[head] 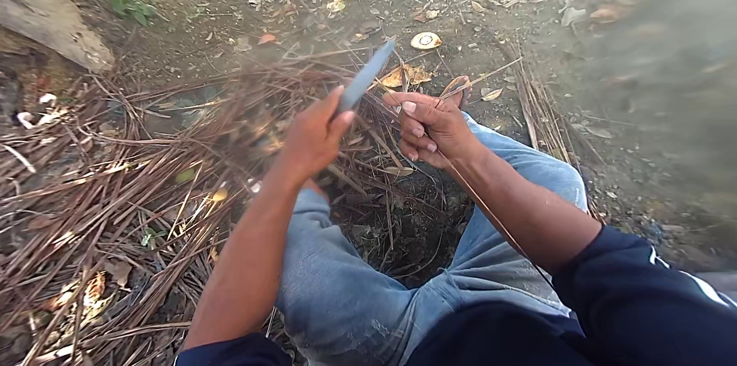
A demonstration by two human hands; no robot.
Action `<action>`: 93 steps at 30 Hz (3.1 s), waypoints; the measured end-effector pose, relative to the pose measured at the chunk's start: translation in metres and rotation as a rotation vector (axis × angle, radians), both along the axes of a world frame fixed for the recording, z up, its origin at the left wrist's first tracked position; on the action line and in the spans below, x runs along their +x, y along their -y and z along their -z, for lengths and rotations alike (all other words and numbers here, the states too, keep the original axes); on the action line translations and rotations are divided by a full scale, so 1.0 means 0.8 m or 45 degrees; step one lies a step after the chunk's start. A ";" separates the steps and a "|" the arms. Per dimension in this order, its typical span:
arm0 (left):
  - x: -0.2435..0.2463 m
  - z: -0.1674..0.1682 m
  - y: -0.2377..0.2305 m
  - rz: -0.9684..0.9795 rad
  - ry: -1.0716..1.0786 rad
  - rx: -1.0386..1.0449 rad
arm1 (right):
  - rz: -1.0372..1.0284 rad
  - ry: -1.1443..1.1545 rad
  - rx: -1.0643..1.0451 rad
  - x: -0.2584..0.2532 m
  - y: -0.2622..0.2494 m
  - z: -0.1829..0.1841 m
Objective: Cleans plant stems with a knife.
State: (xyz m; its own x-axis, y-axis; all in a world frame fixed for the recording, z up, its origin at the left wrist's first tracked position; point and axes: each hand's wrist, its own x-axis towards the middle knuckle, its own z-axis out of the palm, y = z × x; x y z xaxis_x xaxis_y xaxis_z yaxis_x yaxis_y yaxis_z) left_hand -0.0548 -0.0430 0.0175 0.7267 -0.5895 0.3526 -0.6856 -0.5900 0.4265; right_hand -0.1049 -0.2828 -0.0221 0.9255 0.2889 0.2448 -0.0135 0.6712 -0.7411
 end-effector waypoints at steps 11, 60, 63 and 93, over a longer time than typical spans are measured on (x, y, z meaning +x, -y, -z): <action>-0.012 0.001 0.012 0.100 0.060 0.114 | 0.009 0.030 0.035 0.005 0.000 0.003; -0.005 0.006 0.013 0.062 -0.121 0.006 | 0.062 -0.018 -0.147 -0.007 0.006 0.024; 0.004 0.007 0.009 0.059 -0.107 0.027 | 0.043 -0.006 -0.135 -0.007 0.004 0.025; -0.008 0.010 0.019 0.105 -0.086 0.103 | 0.155 0.006 -0.259 -0.007 -0.006 0.031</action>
